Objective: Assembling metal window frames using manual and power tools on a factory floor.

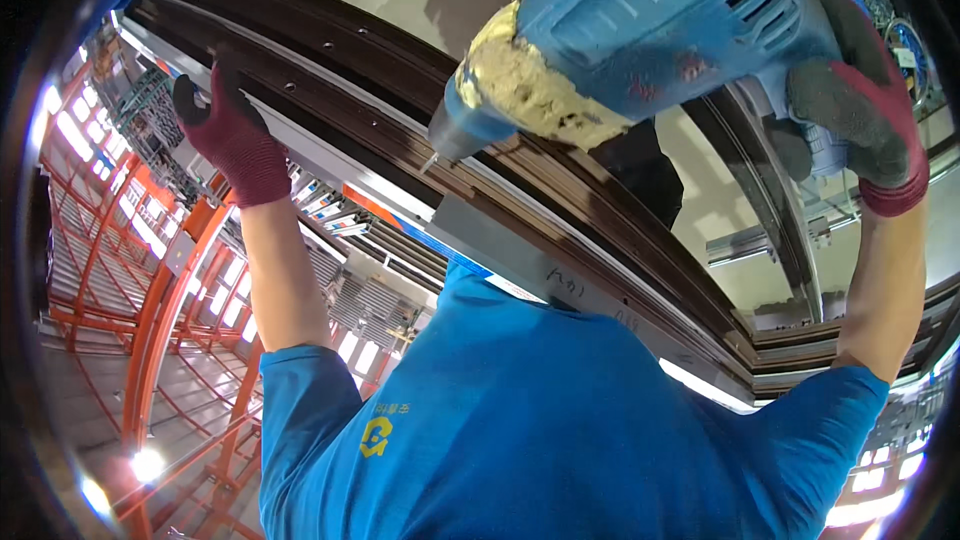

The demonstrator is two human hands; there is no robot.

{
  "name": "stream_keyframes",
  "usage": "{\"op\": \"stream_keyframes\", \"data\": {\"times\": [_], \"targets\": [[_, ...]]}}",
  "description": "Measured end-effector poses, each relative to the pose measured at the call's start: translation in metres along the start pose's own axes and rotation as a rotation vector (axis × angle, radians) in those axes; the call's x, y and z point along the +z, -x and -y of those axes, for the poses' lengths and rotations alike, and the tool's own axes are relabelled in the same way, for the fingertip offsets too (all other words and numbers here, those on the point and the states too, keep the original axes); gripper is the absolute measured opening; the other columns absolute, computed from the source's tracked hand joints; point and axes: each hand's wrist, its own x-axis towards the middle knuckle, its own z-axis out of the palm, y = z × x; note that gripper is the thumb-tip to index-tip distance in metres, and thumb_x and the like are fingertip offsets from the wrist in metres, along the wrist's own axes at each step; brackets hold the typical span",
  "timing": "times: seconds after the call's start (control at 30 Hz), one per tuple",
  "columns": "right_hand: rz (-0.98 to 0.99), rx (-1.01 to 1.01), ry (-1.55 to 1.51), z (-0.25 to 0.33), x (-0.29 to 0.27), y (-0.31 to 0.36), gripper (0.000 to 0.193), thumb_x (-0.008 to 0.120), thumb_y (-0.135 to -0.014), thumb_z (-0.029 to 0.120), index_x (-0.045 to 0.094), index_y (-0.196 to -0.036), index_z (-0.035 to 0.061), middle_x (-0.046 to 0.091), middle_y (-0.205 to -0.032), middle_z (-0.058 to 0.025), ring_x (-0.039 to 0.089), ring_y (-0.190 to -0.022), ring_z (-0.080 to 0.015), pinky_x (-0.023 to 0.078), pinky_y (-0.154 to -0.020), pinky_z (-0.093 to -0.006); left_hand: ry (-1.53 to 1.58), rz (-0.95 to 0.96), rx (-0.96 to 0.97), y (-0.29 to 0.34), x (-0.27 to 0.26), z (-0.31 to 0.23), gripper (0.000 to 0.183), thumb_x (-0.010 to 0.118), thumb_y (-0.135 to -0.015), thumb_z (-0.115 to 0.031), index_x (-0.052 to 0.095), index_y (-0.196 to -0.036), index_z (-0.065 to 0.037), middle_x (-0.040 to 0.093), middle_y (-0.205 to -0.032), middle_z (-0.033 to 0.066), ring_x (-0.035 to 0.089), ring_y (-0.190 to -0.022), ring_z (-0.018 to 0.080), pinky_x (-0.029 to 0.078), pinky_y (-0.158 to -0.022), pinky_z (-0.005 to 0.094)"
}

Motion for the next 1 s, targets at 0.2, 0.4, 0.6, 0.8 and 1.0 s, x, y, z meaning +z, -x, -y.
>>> {"op": "stream_keyframes", "data": {"times": [0.2, 0.4, 0.6, 0.8, 1.0], "targets": [[0.124, -0.042, -0.066, -0.025, 0.017, -0.015, 0.071, 0.066, -0.094, 0.018, 0.043, -0.158, -0.0019, 0.054, -0.153, -0.018, 0.056, -0.136, -0.0262, 0.044, -0.115, -0.0385, 0.152, -0.005, -0.018, 0.001, -0.005, 0.001, 0.061, 0.072, -0.096, 0.005, 0.039, -0.148, 0.005, 0.064, -0.126, 0.0209, 0.072, -0.11, 0.0268, 0.061, -0.101, 0.035], [0.028, 0.139, 0.101, -0.012, 0.037, -0.023, 0.107, 0.083, -0.076, 0.047, 0.04, -0.159, -0.0053, 0.052, -0.154, -0.0183, 0.052, -0.14, -0.0277, 0.038, -0.119, -0.0418, 0.147, -0.008, -0.057, 0.004, -0.004, -0.003, 0.063, 0.073, -0.095, 0.004, 0.04, -0.149, 0.003, 0.064, -0.128, 0.0227, 0.072, -0.112, 0.0292, 0.062, -0.102, 0.0353], [0.092, 0.146, 0.123, -0.019, 0.028, -0.024, 0.105, 0.082, -0.077, 0.047, 0.04, -0.16, -0.0034, 0.053, -0.154, -0.0184, 0.052, -0.14, -0.0281, 0.037, -0.119, -0.0424, 0.136, -0.015, -0.048, 0.004, -0.005, -0.001, 0.062, 0.073, -0.095, 0.004, 0.041, -0.148, 0.003, 0.065, -0.126, 0.0223, 0.072, -0.112, 0.0293, 0.062, -0.101, 0.0352], [0.016, 0.118, 0.17, -0.005, 0.042, -0.023, 0.097, 0.08, -0.08, 0.038, 0.042, -0.159, -0.0018, 0.053, -0.153, -0.0194, 0.05, -0.142, -0.028, 0.037, -0.119, -0.041, 0.13, -0.002, -0.029, 0.004, -0.005, -0.001, 0.062, 0.074, -0.095, 0.004, 0.042, -0.147, 0.003, 0.064, -0.129, 0.022, 0.072, -0.111, 0.029, 0.063, -0.099, 0.0355], [0.008, 0.155, 0.111, 0.004, 0.048, -0.019, 0.085, 0.073, -0.083, 0.02, 0.042, -0.159, -0.0014, 0.057, -0.147, -0.0187, 0.054, -0.135, -0.0257, 0.043, -0.113, -0.0389, 0.089, -0.029, -0.033, 0.002, -0.001, 0.0, 0.062, 0.074, -0.094, 0.004, 0.041, -0.147, 0.004, 0.065, -0.127, 0.0216, 0.073, -0.109, 0.0289, 0.063, -0.099, 0.0355]]}}
